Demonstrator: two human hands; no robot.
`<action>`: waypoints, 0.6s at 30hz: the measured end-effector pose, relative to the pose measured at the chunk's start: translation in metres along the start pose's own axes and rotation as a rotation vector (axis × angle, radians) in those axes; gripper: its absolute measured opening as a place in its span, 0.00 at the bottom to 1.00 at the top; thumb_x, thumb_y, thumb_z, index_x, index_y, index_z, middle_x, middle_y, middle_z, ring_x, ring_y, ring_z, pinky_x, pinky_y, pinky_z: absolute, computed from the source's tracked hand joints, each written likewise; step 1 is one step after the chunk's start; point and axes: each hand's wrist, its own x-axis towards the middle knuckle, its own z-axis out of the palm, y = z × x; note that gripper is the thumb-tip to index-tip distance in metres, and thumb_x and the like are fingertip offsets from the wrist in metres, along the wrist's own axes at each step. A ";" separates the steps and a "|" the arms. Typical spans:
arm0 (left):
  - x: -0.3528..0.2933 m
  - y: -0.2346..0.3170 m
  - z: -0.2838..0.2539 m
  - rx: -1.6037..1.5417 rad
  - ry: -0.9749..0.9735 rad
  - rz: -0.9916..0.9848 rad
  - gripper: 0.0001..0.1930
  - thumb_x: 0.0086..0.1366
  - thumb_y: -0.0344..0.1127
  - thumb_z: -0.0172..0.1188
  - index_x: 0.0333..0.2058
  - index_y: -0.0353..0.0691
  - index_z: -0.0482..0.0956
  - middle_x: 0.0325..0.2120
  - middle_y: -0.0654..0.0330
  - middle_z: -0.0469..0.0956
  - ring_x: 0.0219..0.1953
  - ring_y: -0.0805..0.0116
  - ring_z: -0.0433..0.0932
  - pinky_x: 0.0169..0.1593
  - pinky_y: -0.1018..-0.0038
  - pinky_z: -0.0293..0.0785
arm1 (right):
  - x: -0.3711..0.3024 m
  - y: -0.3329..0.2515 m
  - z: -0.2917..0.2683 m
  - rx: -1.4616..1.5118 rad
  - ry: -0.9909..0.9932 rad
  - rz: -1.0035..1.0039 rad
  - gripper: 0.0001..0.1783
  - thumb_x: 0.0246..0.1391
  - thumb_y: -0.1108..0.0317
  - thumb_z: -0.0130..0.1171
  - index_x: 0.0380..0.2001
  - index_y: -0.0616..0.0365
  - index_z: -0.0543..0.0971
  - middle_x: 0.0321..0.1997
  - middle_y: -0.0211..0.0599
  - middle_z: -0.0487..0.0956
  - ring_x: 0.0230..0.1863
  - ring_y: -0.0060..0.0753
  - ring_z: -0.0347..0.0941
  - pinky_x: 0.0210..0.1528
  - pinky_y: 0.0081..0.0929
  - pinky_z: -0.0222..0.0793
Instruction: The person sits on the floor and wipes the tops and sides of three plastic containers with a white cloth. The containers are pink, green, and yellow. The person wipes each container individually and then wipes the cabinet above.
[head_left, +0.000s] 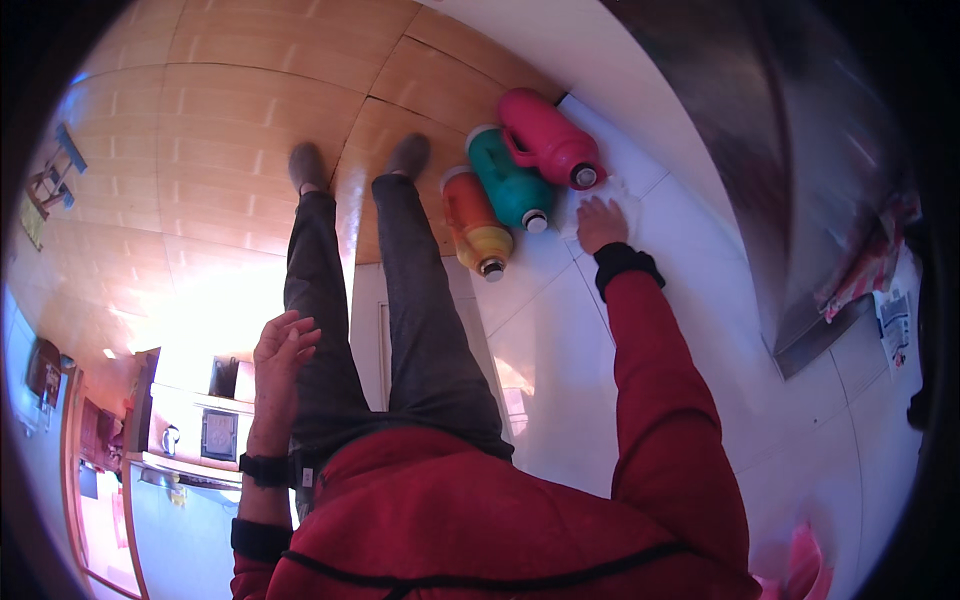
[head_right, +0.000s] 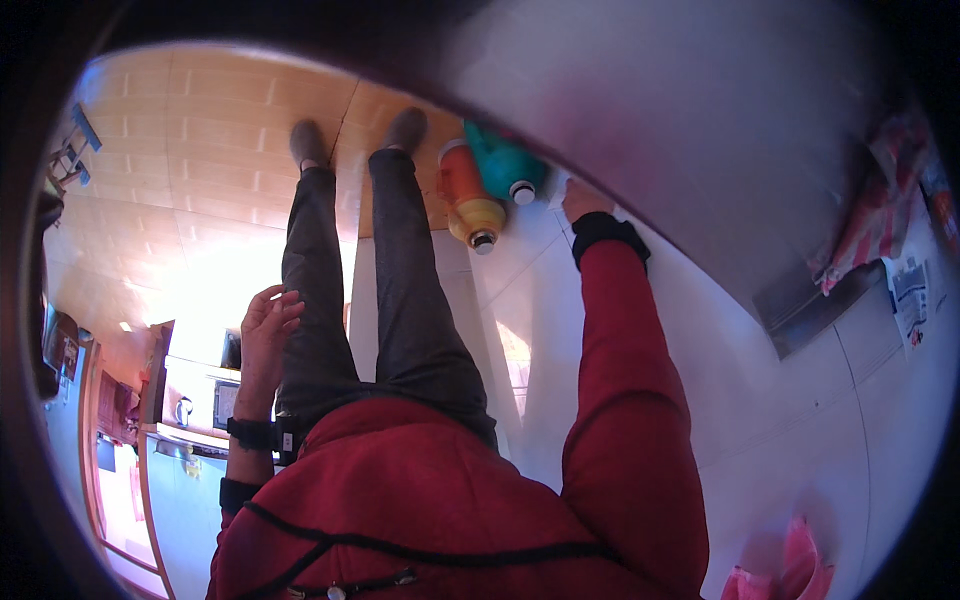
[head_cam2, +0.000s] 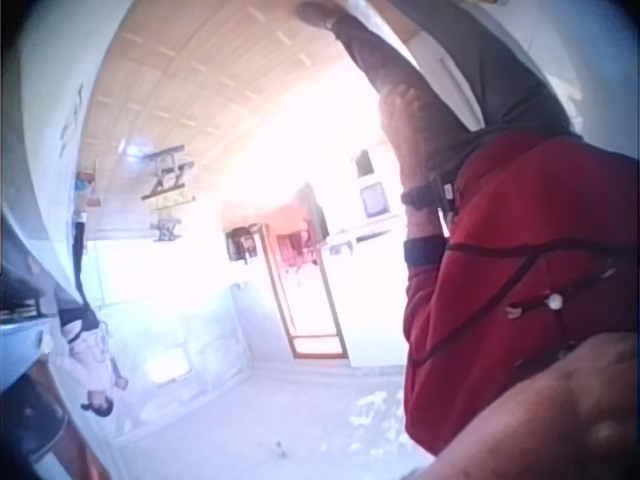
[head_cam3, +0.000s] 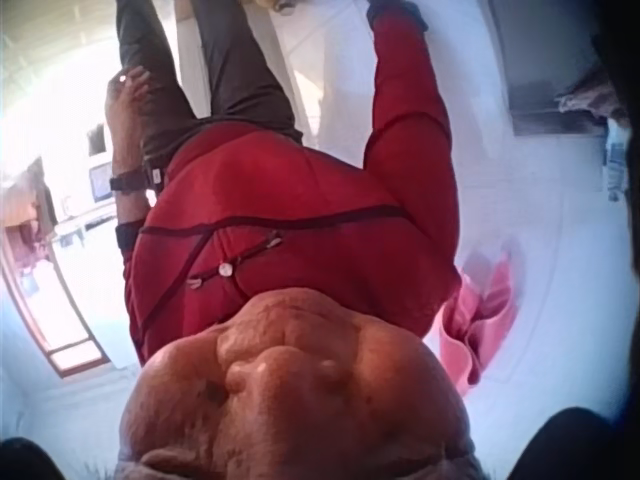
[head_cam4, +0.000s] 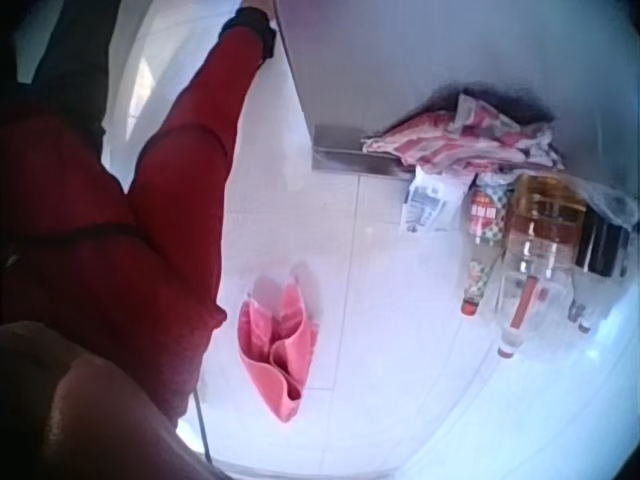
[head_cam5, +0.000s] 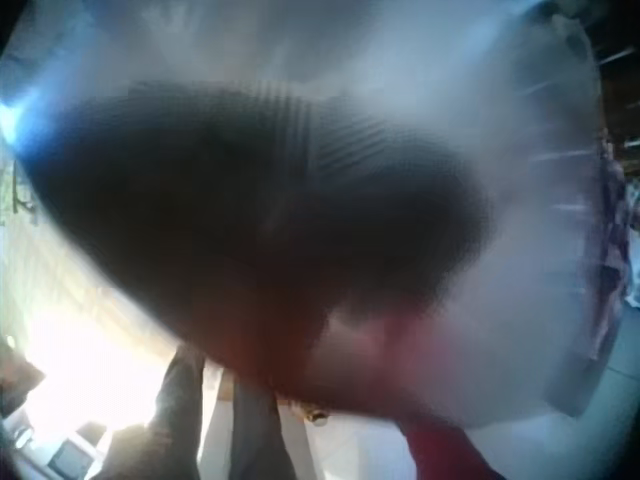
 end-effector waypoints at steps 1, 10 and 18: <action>0.003 0.004 -0.002 0.022 -0.001 0.002 0.19 0.66 0.35 0.53 0.54 0.38 0.67 0.47 0.56 0.74 0.45 0.71 0.76 0.45 0.79 0.72 | 0.004 0.012 -0.005 -0.062 0.144 0.005 0.24 0.55 0.59 0.46 0.56 0.49 0.70 0.65 0.29 0.64 0.68 0.32 0.52 0.68 0.46 0.43; 0.009 0.013 0.002 0.097 -0.012 -0.035 0.20 0.66 0.35 0.52 0.54 0.37 0.66 0.49 0.55 0.73 0.48 0.69 0.75 0.49 0.76 0.70 | 0.042 0.070 -0.033 -0.230 0.570 0.123 0.21 0.58 0.61 0.42 0.53 0.48 0.73 0.66 0.32 0.63 0.68 0.41 0.52 0.67 0.47 0.45; 0.003 0.027 0.007 0.142 -0.054 0.004 0.16 0.70 0.35 0.46 0.54 0.39 0.67 0.48 0.57 0.74 0.46 0.70 0.76 0.47 0.76 0.71 | 0.008 0.023 0.001 -0.131 0.219 -0.011 0.21 0.55 0.60 0.44 0.52 0.46 0.75 0.64 0.31 0.66 0.69 0.36 0.50 0.67 0.48 0.42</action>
